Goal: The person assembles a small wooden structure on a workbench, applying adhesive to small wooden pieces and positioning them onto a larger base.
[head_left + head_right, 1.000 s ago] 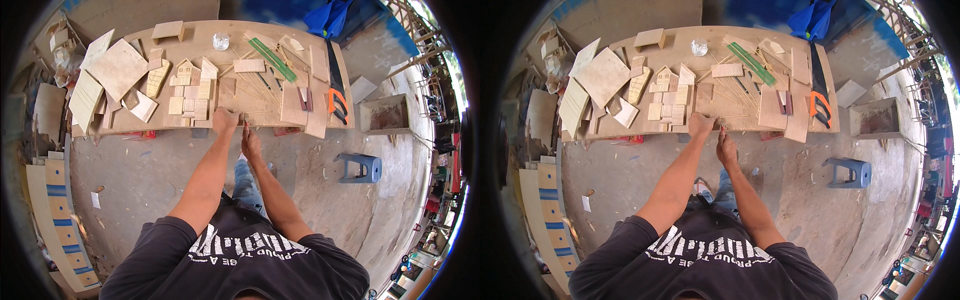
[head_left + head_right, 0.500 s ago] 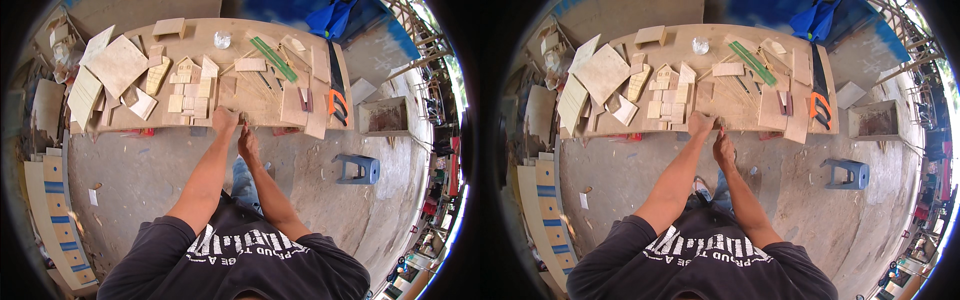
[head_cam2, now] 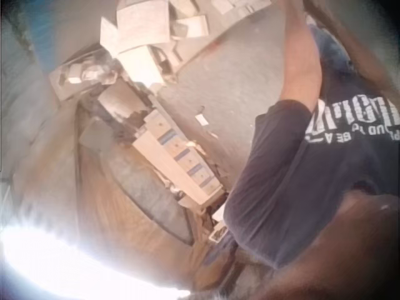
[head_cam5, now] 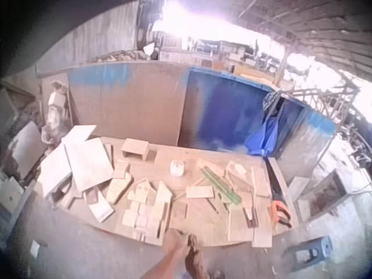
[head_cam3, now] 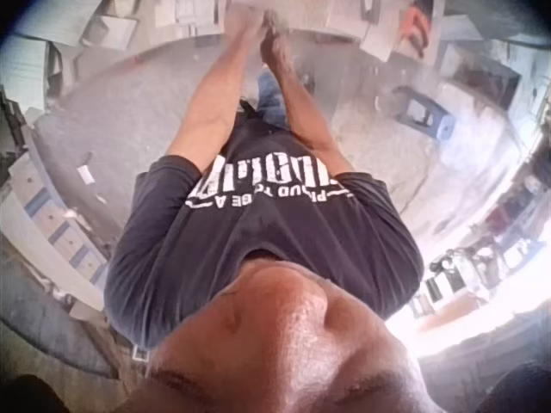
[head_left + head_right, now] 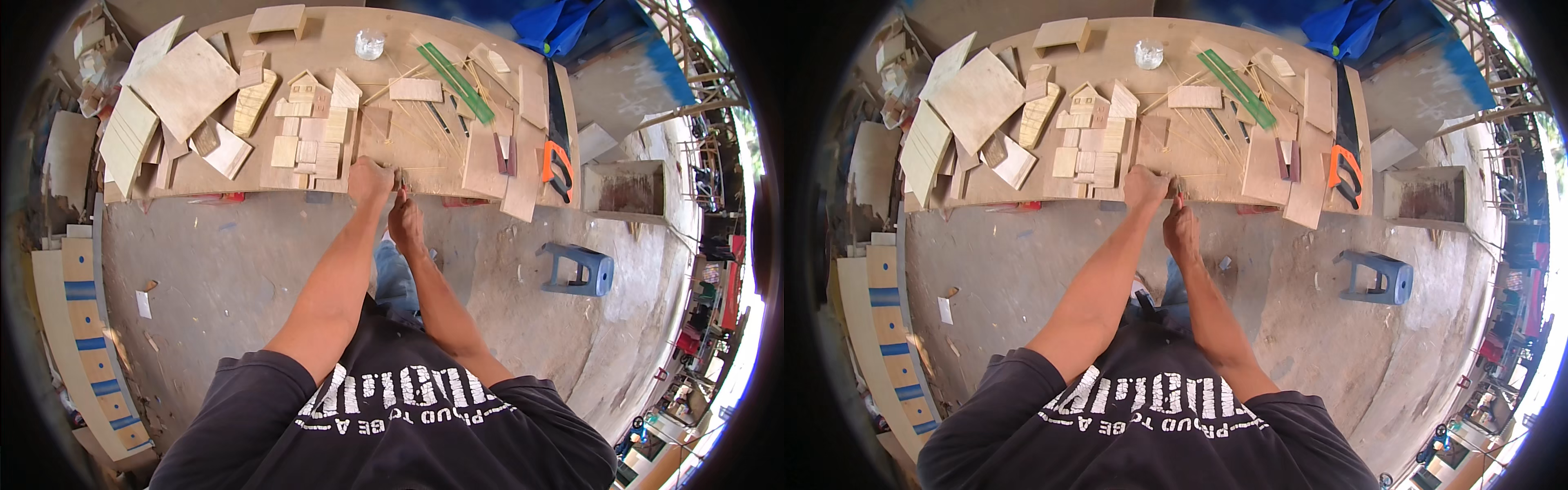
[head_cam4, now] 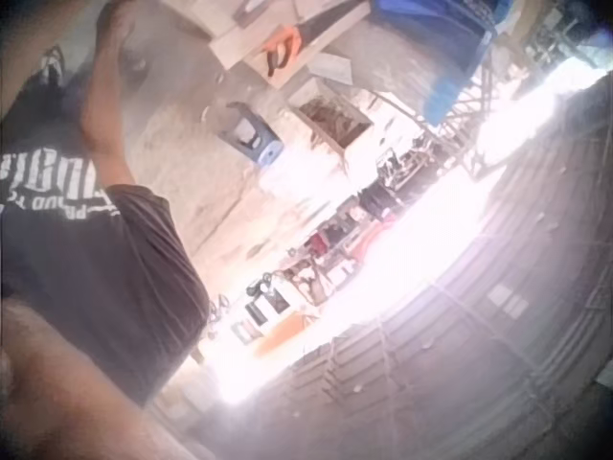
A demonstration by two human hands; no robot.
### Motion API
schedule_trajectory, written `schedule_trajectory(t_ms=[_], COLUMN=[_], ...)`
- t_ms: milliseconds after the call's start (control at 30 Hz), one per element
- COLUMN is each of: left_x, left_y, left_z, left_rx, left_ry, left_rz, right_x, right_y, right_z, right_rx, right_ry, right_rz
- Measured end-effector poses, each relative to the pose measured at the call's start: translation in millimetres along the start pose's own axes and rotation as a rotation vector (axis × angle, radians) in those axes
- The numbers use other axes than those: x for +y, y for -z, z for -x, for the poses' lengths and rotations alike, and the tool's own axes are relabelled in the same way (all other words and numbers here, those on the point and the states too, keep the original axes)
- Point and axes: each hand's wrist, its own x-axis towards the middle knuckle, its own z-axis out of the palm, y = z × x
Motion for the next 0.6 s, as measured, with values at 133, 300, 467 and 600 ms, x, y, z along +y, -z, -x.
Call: schedule_trajectory(t_ms=[133, 300, 467, 600], left_x=[2.4, -1.2, 0.4, -0.3], left_y=[-1.4, -3.5, -4.0, -2.7], left_z=[0.9, -2.9, -1.2, -7.0], left_rx=[-0.011, -0.002, 0.024, -0.04], left_ry=[-0.008, -0.02, -0.017, 0.028], left_rz=[0.013, 0.027, 0.015, 0.013], right_x=[-3.4, -5.2, -8.2, -15.7], right_y=[8.0, 6.7, 7.0, 8.2], right_z=[-1.7, -3.6, -4.8, -12.3], right_rx=[-0.062, -0.09, -0.072, -0.058], right_ry=[-0.03, -0.085, -0.071, -0.073], right_rz=[0.007, 0.063, 0.028, -0.001])
